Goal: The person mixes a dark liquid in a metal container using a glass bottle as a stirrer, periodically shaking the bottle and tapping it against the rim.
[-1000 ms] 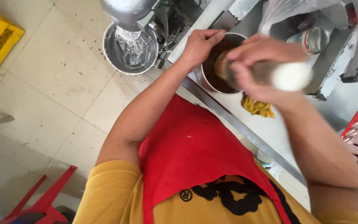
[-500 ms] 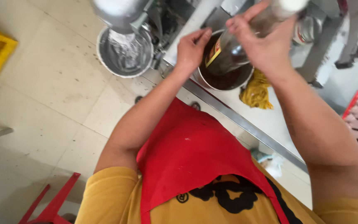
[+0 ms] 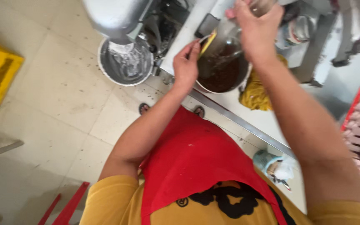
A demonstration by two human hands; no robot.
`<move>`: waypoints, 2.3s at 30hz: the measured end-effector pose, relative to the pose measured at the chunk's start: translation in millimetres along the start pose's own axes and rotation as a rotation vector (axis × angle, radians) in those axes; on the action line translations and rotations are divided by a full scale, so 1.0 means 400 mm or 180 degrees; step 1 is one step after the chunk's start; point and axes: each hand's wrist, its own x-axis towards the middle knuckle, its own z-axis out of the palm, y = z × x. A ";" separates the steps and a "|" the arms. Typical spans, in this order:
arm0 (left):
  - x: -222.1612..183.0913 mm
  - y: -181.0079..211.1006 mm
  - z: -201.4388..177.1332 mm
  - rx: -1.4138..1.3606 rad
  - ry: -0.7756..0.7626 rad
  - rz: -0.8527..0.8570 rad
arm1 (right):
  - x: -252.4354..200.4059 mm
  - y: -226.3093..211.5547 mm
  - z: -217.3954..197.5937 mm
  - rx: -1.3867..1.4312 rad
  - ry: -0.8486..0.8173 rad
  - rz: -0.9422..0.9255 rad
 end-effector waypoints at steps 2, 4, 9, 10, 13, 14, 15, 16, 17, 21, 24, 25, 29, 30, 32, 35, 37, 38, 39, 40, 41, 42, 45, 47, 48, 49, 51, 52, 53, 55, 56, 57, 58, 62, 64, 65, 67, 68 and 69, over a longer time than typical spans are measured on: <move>-0.012 -0.005 -0.007 -0.0235 -0.0001 -0.0229 | -0.003 -0.010 -0.037 0.0299 0.0017 0.0216; -0.035 -0.010 -0.004 -0.0485 0.0056 -0.0467 | -0.012 -0.039 -0.117 -0.0389 0.0086 0.0789; -0.076 0.012 0.015 -0.0162 0.0258 0.0128 | 0.008 0.058 -0.084 0.0320 -0.0011 0.0105; -0.089 0.012 -0.001 -0.0138 0.0237 0.0088 | 0.002 0.059 -0.083 0.0579 -0.0049 0.0243; -0.089 0.008 -0.002 -0.0178 0.0189 0.0054 | 0.005 -0.002 -0.131 -0.0864 0.0338 -0.0120; -0.097 0.010 -0.005 -0.0089 0.0159 0.0155 | -0.003 0.014 -0.081 -0.0830 0.0323 -0.0113; -0.102 0.010 -0.011 0.0001 0.0127 0.0254 | -0.020 0.033 -0.023 -0.0357 0.0259 -0.0085; -0.099 0.007 0.001 -0.0030 0.0068 0.0273 | -0.029 0.030 -0.016 0.0051 0.0262 -0.0097; -0.089 0.002 0.009 -0.0094 0.0089 0.0270 | -0.028 0.011 -0.037 0.0022 0.0314 -0.0133; 0.008 -0.027 -0.023 -0.0294 -0.0449 -0.0071 | -0.041 -0.036 -0.082 -0.0464 -0.0823 -0.0575; 0.091 -0.018 -0.021 0.0142 -0.0953 -0.0017 | -0.084 0.013 0.001 -0.0542 -0.1022 -0.0925; 0.099 -0.006 -0.023 0.0146 -0.0962 0.0010 | -0.101 0.024 0.015 -0.0432 -0.0940 -0.1007; 0.084 0.105 -0.055 0.0524 -0.0911 0.0288 | -0.087 0.007 -0.014 -0.0238 -0.1074 -0.0538; 0.079 0.153 -0.050 0.0453 -0.0635 0.0861 | -0.071 -0.012 -0.028 -0.0297 -0.1189 -0.0399; 0.001 0.252 -0.040 -0.0297 -0.0762 0.1234 | -0.049 -0.059 -0.051 -0.0334 -0.1278 -0.0252; -0.039 0.371 0.003 -0.0011 -0.0946 0.2021 | -0.085 -0.116 -0.110 -0.1362 -0.2057 -0.0931; -0.041 0.412 0.056 0.0549 -0.1126 0.2027 | -0.094 -0.133 -0.158 -0.1998 -0.2412 -0.1559; -0.039 0.419 0.080 0.0571 -0.1152 0.2027 | -0.098 -0.126 -0.193 -0.1979 -0.2385 -0.1551; -0.032 0.421 0.105 0.0232 -0.1122 0.1599 | -0.102 -0.110 -0.233 -0.1644 -0.2074 -0.0936; -0.021 0.427 0.121 -0.0081 -0.1090 0.1182 | -0.105 -0.080 -0.262 -0.1284 -0.1758 -0.0344; -0.007 0.436 0.130 -0.0042 -0.1111 0.1196 | -0.089 -0.029 -0.266 -0.1248 -0.1732 -0.0355; -0.004 0.445 0.132 -0.0159 -0.1017 0.1180 | -0.082 0.029 -0.263 -0.2100 -0.1464 0.0062; -0.052 0.490 0.109 0.0233 -0.1028 0.1543 | -0.138 0.146 -0.285 -0.2698 -0.1281 0.0224; -0.096 0.517 0.096 0.0734 -0.1077 0.1922 | -0.167 0.169 -0.288 -0.2454 -0.1424 -0.0089; -0.112 0.517 0.095 0.0650 -0.1217 0.1753 | -0.187 0.172 -0.297 -0.2307 -0.1393 0.0070; -0.121 0.512 0.094 0.0562 -0.1355 0.1582 | -0.214 0.173 -0.302 -0.2159 -0.1363 0.0229; -0.114 0.500 0.100 0.0734 -0.1220 0.1653 | -0.279 0.173 -0.270 -0.2136 -0.1129 0.0055; -0.113 0.491 0.109 0.0815 -0.1090 0.1680 | -0.299 0.164 -0.272 -0.2202 -0.0901 -0.0079; -0.109 0.484 0.113 0.0783 -0.1128 0.1665 | -0.302 0.154 -0.285 -0.2235 -0.0871 -0.0052; -0.125 0.478 0.074 0.1056 -0.1091 0.1775 | -0.332 0.146 -0.265 -0.1535 -0.0935 0.1170; -0.110 0.480 0.079 0.1034 -0.1104 0.1808 | -0.318 0.138 -0.259 -0.1548 -0.0907 0.1143; -0.100 0.482 0.080 0.1019 -0.1156 0.2095 | -0.314 0.129 -0.252 -0.1354 -0.0900 0.1382; -0.128 0.476 0.068 0.1046 -0.1193 0.2267 | -0.360 0.115 -0.248 -0.1138 -0.0957 0.1722; -0.127 0.489 0.085 0.0686 -0.1099 0.1453 | -0.400 0.074 -0.240 -0.1020 -0.0965 0.1740; -0.130 0.490 0.063 0.0874 -0.1164 0.1874 | -0.381 0.070 -0.278 -0.1379 -0.1064 0.1762; -0.124 0.487 0.059 0.0883 -0.1172 0.1859 | -0.352 0.078 -0.281 -0.1371 -0.1064 0.1780; -0.137 0.477 0.059 0.0948 -0.1234 0.1844 | -0.300 0.090 -0.302 -0.1794 -0.1085 0.1810; -0.128 0.485 0.068 0.0922 -0.1243 0.1945 | -0.264 0.096 -0.286 -0.1804 -0.1033 0.1720; -0.124 0.495 0.076 0.0874 -0.1179 0.1900 | -0.235 0.105 -0.260 -0.1584 -0.1188 0.1485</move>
